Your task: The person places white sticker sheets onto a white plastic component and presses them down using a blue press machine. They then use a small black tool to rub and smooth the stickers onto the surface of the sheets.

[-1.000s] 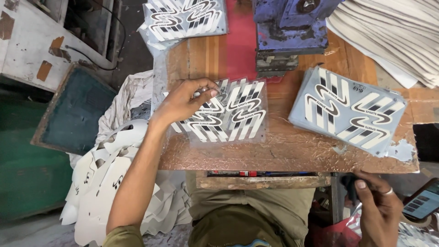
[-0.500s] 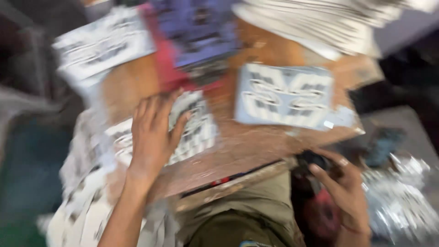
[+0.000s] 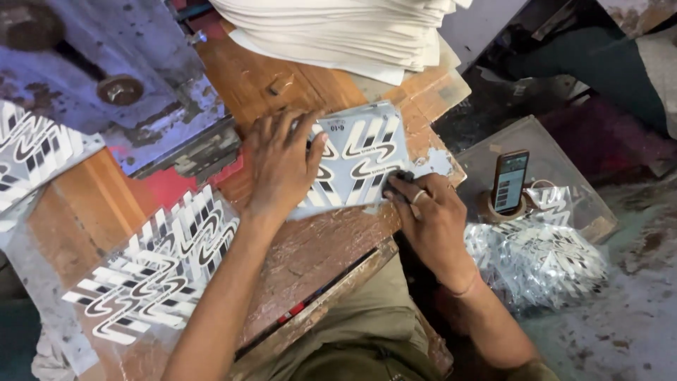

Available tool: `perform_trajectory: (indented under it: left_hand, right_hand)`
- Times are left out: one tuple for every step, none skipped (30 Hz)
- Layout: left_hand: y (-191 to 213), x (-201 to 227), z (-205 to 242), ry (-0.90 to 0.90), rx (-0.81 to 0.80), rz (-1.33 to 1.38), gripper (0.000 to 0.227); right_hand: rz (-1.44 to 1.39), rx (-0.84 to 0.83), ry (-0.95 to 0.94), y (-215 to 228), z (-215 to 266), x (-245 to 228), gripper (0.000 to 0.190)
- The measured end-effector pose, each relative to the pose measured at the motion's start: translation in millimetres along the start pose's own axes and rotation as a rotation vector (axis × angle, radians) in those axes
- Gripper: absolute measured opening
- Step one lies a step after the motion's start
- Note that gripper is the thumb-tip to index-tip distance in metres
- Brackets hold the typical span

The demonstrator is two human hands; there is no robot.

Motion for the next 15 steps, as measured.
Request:
perform_trajectory:
  left_hand:
    - [-2,-2,-3,0.002,0.001,0.001,0.041]
    - [-3,-3,-4,-0.011,-0.007,-0.019,0.041]
    - [-4,-4,-4,-0.025,-0.014,-0.039,0.041]
    - [-7,-4,-5,-0.027,-0.015,-0.04,0.041]
    - [-8,-3,-6,-0.044,-0.004,-0.046,0.039]
    - [-8,-3,-5,-0.059,0.01,-0.051,0.037]
    - [-5,2,-4,-0.057,0.012,-0.052,0.037]
    - [0,5,-3,-0.041,0.021,-0.024,0.036]
    - [6,8,-2,-0.026,0.029,0.004,0.035]
    - [2,6,-1,-0.017,0.04,0.0,0.035]
    - [-1,6,-1,-0.037,0.05,-0.003,0.035]
    - [-3,4,-1,-0.051,0.063,-0.013,0.035]
    - [-2,1,-3,-0.036,0.079,-0.023,0.035]
    - [-4,1,-2,-0.05,0.075,0.006,0.034]
    - [-7,2,-2,-0.065,0.071,0.034,0.033]
  right_hand:
    - [0.0,-0.002,0.002,1,-8,2,0.024]
    - [0.008,0.005,0.019,2,-14,3,0.023]
    - [0.015,0.012,0.036,3,-20,3,0.022]
    - [0.015,0.013,0.035,-3,-26,12,0.022]
    - [0.059,0.027,0.018,-7,-32,21,0.021]
    - [0.103,0.039,0.006,-11,-38,30,0.02]
    - [0.103,0.039,0.009,-8,-37,27,0.02]
    - [0.128,0.018,0.032,-6,-38,23,0.017]
    - [0.154,-0.003,0.056,-4,-38,18,0.016]
    - [0.15,-0.005,0.07,-5,-20,10,0.016]
    - [0.087,-0.053,0.046,-8,-2,5,0.015]
    - [0.017,-0.104,0.028,-13,15,0,0.016]
    - [0.006,-0.108,0.049,-4,4,-5,0.016]
    - [-0.097,-0.168,0.042,5,-1,-11,0.019]
    - [-0.2,-0.229,0.035,14,-6,-15,0.024]
Point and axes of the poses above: each hand's wrist, its own z-axis away from the middle knuckle, its own y-axis out of the back of the hand, x = y × z, the point moved 5 cm from there along -z, towards the middle knuckle, and after that the axes turned 4 degrees about z, right-handed, at the moved point
